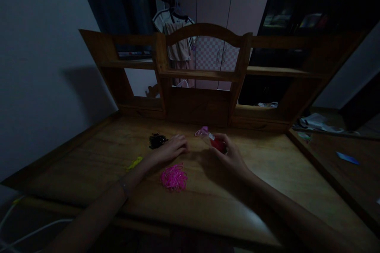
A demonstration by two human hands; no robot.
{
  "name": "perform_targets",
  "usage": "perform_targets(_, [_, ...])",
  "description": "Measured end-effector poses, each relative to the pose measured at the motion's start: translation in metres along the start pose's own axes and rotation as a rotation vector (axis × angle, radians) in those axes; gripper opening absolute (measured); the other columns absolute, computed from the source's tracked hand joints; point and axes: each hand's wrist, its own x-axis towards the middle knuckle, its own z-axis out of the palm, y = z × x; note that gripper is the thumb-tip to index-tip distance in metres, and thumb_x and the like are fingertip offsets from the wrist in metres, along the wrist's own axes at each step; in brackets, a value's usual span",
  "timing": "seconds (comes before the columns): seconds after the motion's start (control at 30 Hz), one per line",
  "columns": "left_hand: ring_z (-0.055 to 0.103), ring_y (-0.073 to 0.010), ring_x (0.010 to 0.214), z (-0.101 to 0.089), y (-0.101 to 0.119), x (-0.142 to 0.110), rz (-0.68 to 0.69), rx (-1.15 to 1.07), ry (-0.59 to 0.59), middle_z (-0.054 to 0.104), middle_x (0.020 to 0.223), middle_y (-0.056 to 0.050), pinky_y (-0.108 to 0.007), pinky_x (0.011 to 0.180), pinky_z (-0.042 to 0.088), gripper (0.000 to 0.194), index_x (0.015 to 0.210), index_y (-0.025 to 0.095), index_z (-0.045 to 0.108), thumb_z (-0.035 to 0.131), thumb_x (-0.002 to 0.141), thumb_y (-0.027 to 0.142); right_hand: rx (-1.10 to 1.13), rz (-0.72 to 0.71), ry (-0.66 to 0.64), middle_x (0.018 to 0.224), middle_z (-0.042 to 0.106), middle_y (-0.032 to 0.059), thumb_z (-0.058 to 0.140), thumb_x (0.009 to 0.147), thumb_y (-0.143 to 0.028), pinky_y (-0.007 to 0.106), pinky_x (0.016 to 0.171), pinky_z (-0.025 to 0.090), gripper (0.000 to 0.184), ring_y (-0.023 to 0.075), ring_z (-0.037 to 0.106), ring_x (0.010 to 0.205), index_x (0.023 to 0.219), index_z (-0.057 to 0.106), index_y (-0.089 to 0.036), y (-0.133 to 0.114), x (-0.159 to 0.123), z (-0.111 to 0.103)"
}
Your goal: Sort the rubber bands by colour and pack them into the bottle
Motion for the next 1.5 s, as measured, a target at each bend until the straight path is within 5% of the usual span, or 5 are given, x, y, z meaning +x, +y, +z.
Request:
perform_targets(0.23, [0.059,-0.0188,0.088,-0.014,0.061,-0.011,-0.029,-0.011,0.207,0.061,0.092,-0.003,-0.032,0.081,0.046,0.016,0.09,0.021,0.058,0.047,0.097,0.03,-0.325,-0.286,-0.072,0.123,0.06,0.0113,0.057,0.091,-0.022,0.05,0.095,0.049,0.039,0.0293,0.057,0.111,0.129,0.056,-0.027,-0.008,-0.022,-0.004])
perform_targets(0.6, [0.072,-0.02,0.078,-0.011,0.096,-0.019,-0.247,-0.524,0.409,0.075,0.087,-0.004,-0.035,0.077,0.059,0.018,0.097,0.019,0.071,0.061,0.088,0.031,0.116,-0.027,-0.101,0.119,0.063,0.0073,0.064,0.088,-0.034,0.041,0.092,0.052,0.038,0.0241,0.062,0.107,0.125,0.057,-0.027,-0.026,-0.029,-0.002])
perform_targets(0.83, [0.069,-0.0218,0.101,-0.023,0.11,-0.057,-0.325,-0.276,0.629,0.071,0.108,-0.005,-0.037,0.092,0.055,0.026,0.109,0.024,0.067,0.055,0.093,0.04,0.45,0.187,-0.342,0.116,0.067,0.0052,0.069,0.084,-0.04,0.04,0.091,0.052,0.038,0.0236,0.065,0.105,0.119,0.061,-0.025,-0.032,-0.027,-0.007])
perform_targets(1.17, [0.044,-0.0355,0.135,0.079,0.063,-0.147,-0.544,0.18,0.525,0.046,0.145,-0.015,-0.056,0.11,0.038,0.082,0.141,0.025,0.037,0.075,0.073,0.051,-0.036,-0.084,-0.574,0.1,0.07,0.0025,0.075,0.077,-0.03,0.036,0.076,0.052,0.035,0.0223,0.064,0.086,0.111,0.069,-0.029,-0.047,-0.036,-0.027])
perform_targets(1.5, [0.055,-0.0296,0.12,0.043,0.061,-0.125,-0.473,-0.056,0.286,0.055,0.13,-0.01,-0.046,0.102,0.047,0.069,0.136,0.027,0.052,0.076,0.073,0.041,-0.076,-0.011,-0.552,0.102,0.069,0.0042,0.069,0.082,-0.028,0.032,0.08,0.05,0.032,0.0205,0.064,0.09,0.114,0.067,-0.025,-0.051,-0.037,-0.018])
